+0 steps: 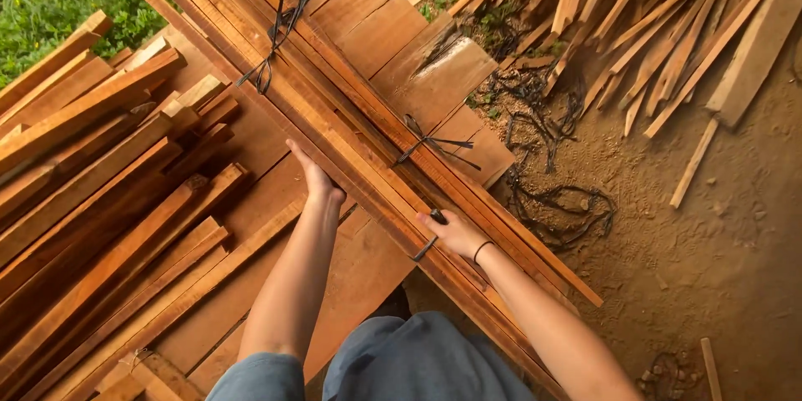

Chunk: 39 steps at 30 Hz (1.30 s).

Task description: Organizing long wooden strips into groups and tying them together with plastic ties.

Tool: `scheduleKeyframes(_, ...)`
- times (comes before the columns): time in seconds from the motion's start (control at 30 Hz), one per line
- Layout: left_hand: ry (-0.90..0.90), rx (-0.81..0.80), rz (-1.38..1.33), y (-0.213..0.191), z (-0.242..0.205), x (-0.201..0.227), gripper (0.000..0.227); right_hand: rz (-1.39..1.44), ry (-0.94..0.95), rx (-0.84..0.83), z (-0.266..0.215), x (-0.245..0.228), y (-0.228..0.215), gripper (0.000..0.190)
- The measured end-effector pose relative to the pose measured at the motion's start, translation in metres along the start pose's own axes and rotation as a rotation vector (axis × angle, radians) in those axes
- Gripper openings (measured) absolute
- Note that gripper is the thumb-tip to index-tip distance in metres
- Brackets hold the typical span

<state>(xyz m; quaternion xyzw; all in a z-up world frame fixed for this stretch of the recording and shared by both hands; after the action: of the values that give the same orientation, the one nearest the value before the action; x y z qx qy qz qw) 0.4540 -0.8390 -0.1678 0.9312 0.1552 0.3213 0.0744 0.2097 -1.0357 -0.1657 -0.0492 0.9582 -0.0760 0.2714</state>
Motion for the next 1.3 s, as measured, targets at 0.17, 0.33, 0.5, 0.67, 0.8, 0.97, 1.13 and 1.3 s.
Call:
scheduleKeyframes(0.17,-0.012,0.045,-0.011,-0.006,0.017,0.005,0.136,-0.056,0.049,-0.020,-0.013,-0.037,-0.003,0.086)
scheduleKeyframes(0.33,-0.002,0.070,-0.021,-0.015,0.032,0.004,0.133,-0.043,0.078,-0.040,-0.009,-0.051,0.001,0.089)
scheduleKeyframes(0.5,0.000,0.123,-0.038,-0.036,0.048,-0.004,0.128,0.005,0.058,-0.022,0.006,-0.050,0.010,0.091)
scheduleKeyframes(0.67,0.023,0.166,0.037,0.014,0.006,0.026,0.126,-0.068,0.043,0.029,0.001,-0.069,0.005,0.091)
scheduleKeyframes(0.8,0.216,0.272,0.512,0.071,-0.001,0.087,0.089,-0.433,-0.611,0.712,-0.010,-0.110,-0.025,0.048)
scheduleKeyframes(0.97,0.293,0.219,0.809,0.017,0.076,0.047,0.116,-0.618,-0.743,0.709,-0.002,-0.086,0.004,0.069)
scheduleKeyframes(1.13,0.224,0.275,0.893,-0.016,0.093,0.014,0.107,-0.773,-0.521,0.443,-0.013,-0.034,0.044,0.110)
scheduleKeyframes(1.3,0.352,0.313,1.039,-0.020,0.104,0.004,0.091,-0.865,-0.450,0.585,0.005,-0.007,0.052,0.112)
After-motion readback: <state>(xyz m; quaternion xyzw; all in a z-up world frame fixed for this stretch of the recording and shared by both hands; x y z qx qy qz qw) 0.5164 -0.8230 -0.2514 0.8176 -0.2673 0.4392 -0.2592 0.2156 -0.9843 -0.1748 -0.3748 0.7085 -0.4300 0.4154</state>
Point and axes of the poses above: each hand's wrist, its own z-axis towards the middle knuckle, its own y-axis out of the palm, x = y × z, the point moved 4 cm from there along z, towards the middle knuckle, and after that the axes turned 3 degrees about z, right-handed, at the moved point
